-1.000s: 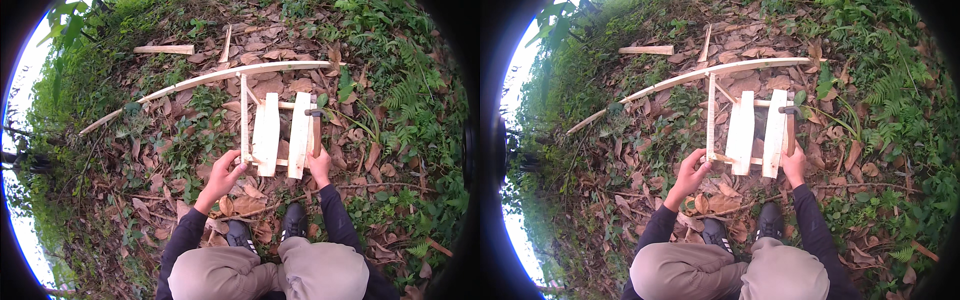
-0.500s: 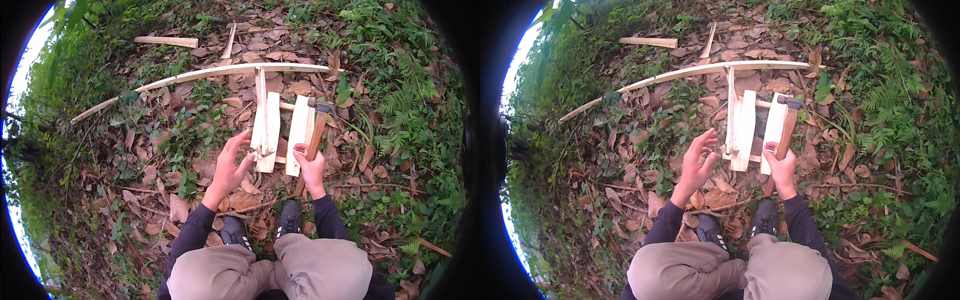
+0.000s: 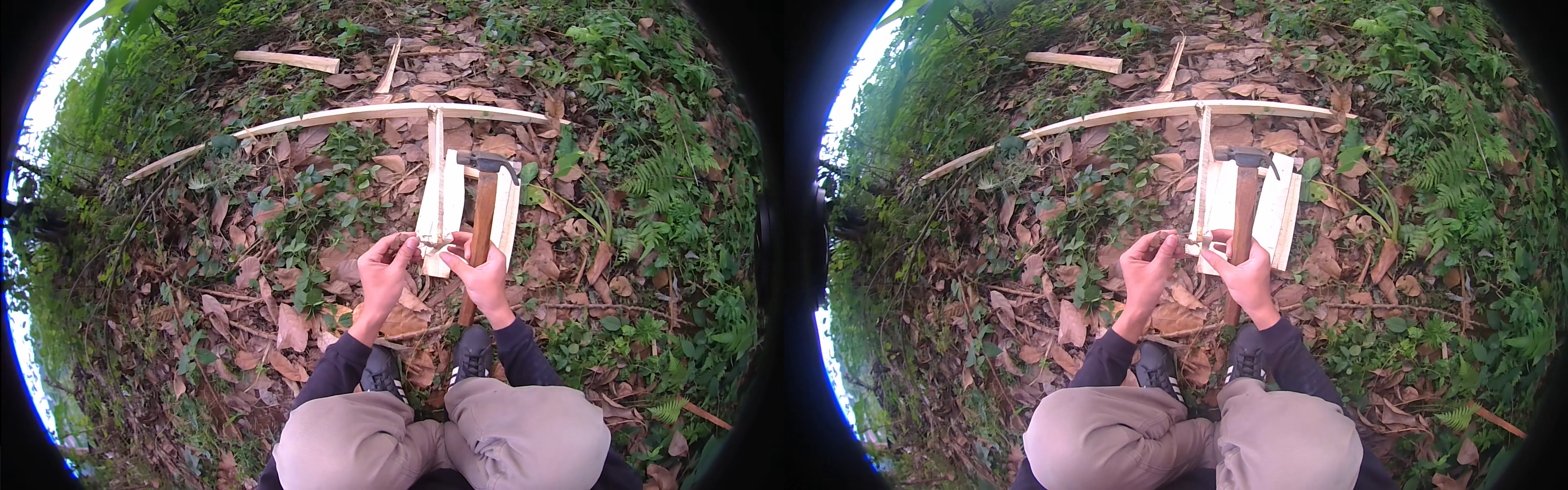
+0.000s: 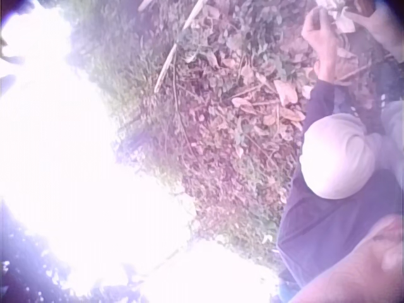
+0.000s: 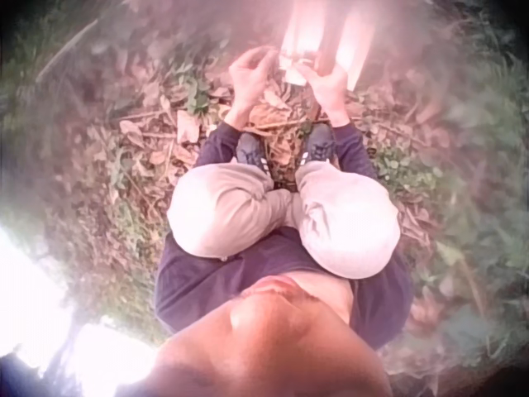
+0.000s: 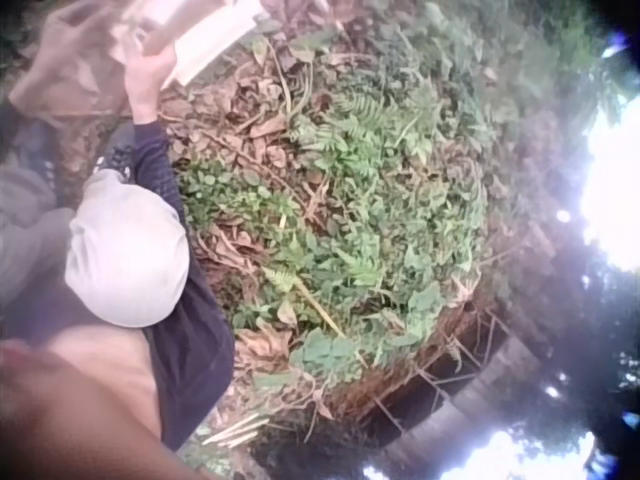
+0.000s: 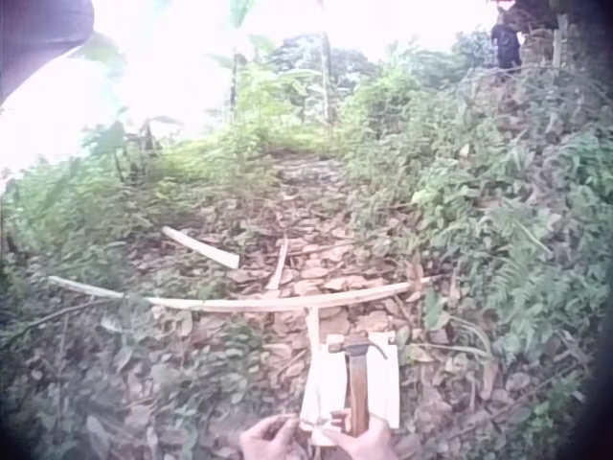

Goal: The person assembles a small wooden frame using a hammer and nails. They position the wooden pieces on the ground, drive nails into the joints to secure them, and adjust the frame as needed.

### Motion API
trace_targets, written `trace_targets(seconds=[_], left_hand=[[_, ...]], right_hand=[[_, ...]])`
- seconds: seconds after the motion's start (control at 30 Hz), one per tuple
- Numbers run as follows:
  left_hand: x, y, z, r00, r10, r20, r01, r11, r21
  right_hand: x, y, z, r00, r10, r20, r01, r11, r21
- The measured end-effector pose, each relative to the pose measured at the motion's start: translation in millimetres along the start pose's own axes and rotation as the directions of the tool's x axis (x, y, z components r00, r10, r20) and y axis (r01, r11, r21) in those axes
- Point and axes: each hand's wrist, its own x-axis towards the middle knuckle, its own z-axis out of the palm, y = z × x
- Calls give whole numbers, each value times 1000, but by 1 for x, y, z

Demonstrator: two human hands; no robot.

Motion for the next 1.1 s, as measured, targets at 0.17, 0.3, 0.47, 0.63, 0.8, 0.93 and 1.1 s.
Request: trace_targets(seconds=[0.17,0.3,0.47,0.63,0.8,0.93,1.1], left_hand=[[11,5,-34,982,186,10,-155,781,605],[3,34,3,972,216,93,-230,789,570],[9,20,18,951,228,207,-297,855,425],[7,11,17,989,94,113,-117,967,228],[3,20,20,937,307,166,-345,745,571],[7,12,16,861,440,255,-474,515,714],[9,9,-8,982,150,111,-183,653,735]], right_hand=[[0,-7,5,1000,-9,-21,9,1000,28],[1,-3,-1,999,-3,-35,5,999,54],[3,-8,1,999,-29,-37,32,996,83],[4,-16,2,998,-46,-44,48,998,40],[8,-19,11,998,-28,-62,29,999,15],[7,-16,10,997,-23,-72,25,999,22],[9,-17,6,995,-49,-82,52,998,33]])
